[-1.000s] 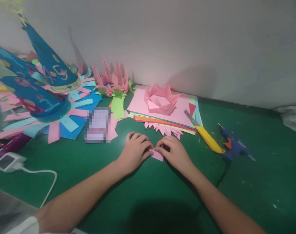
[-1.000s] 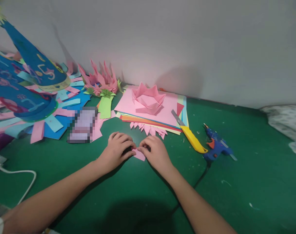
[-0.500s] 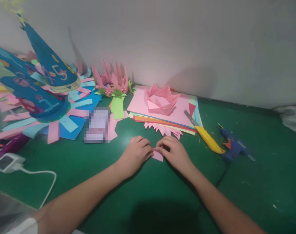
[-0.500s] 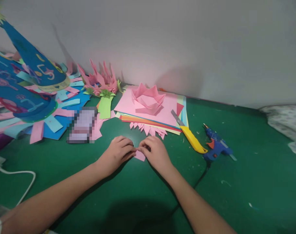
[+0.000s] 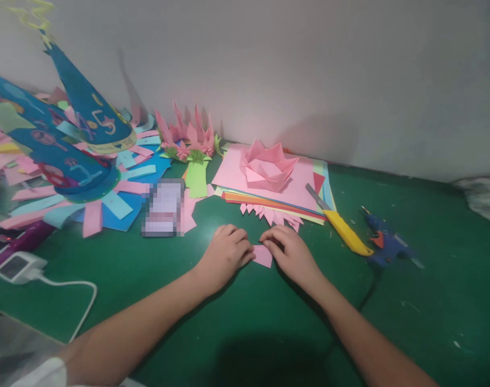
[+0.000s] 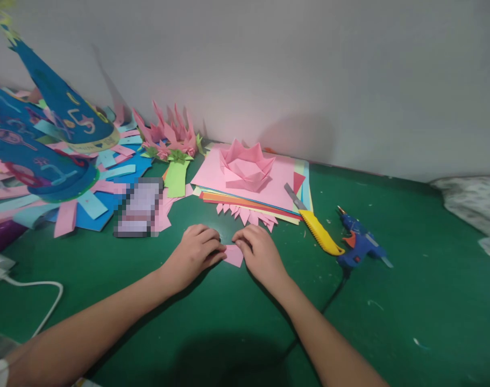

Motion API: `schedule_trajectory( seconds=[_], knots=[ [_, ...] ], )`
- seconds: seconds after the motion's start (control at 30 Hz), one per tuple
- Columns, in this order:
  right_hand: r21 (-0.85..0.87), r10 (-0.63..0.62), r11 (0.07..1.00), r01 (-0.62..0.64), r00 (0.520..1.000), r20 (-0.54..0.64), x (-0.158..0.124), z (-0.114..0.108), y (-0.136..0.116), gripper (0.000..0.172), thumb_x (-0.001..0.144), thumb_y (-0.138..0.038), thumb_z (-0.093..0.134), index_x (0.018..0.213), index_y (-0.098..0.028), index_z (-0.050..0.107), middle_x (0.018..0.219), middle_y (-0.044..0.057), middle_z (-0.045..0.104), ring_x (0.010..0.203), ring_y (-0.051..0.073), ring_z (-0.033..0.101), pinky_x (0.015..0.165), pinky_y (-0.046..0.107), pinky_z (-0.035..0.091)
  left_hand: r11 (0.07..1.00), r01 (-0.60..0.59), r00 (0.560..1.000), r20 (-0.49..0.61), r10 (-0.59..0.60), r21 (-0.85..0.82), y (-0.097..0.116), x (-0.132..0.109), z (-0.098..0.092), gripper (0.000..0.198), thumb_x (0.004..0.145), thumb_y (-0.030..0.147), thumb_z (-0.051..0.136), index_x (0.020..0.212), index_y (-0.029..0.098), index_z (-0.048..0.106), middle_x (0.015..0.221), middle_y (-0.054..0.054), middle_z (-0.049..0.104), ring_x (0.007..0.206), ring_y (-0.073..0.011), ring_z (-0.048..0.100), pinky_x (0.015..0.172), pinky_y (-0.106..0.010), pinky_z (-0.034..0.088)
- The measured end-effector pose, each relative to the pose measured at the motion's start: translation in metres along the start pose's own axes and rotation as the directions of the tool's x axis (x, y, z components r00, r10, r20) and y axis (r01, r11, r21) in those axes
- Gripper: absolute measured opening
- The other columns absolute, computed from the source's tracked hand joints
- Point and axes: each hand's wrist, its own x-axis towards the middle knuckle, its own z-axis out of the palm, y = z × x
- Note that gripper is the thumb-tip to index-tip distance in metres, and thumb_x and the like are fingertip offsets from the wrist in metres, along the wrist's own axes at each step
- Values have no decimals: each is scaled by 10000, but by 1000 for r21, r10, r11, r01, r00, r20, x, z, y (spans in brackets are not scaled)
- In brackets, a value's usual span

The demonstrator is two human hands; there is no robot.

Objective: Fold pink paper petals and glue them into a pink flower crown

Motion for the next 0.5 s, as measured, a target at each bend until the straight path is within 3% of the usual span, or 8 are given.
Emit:
schedule_trajectory(
  seconds=[0.17, 0.33, 0.5],
  knots=[
    [0, -53, 999, 53, 995, -89, -4, 1, 0, 154, 827, -116, 473, 801, -208, 593, 785, 30, 603, 791, 188, 552, 719, 325, 432, 1000, 13, 1000, -16, -13, -13, -1, 0, 0, 223, 844, 371, 545, 788, 184, 653, 796, -17, 597, 817, -167, 464, 761, -335, 325],
    [39, -95, 993, 109, 957, -273, -8, -1, -4, 124, 852, -146, 475, 844, -213, 579, 810, 30, 601, 780, 178, 554, 708, 311, 437, 999, 31, 999, -22, -32, -26, -4, -1, 0, 233, 824, 411, 560, 792, 202, 659, 819, -16, 604, 832, -174, 467, 770, -348, 302],
    [30, -44, 998, 60, 922, -384, -8, -4, -4, 78, 845, -177, 512, 865, -221, 574, 808, 23, 602, 760, 177, 547, 700, 312, 430, 998, 45, 999, -21, -46, -50, -5, -2, 0, 233, 816, 416, 569, 791, 203, 661, 838, -17, 604, 844, -178, 470, 780, -351, 298]
  ],
)
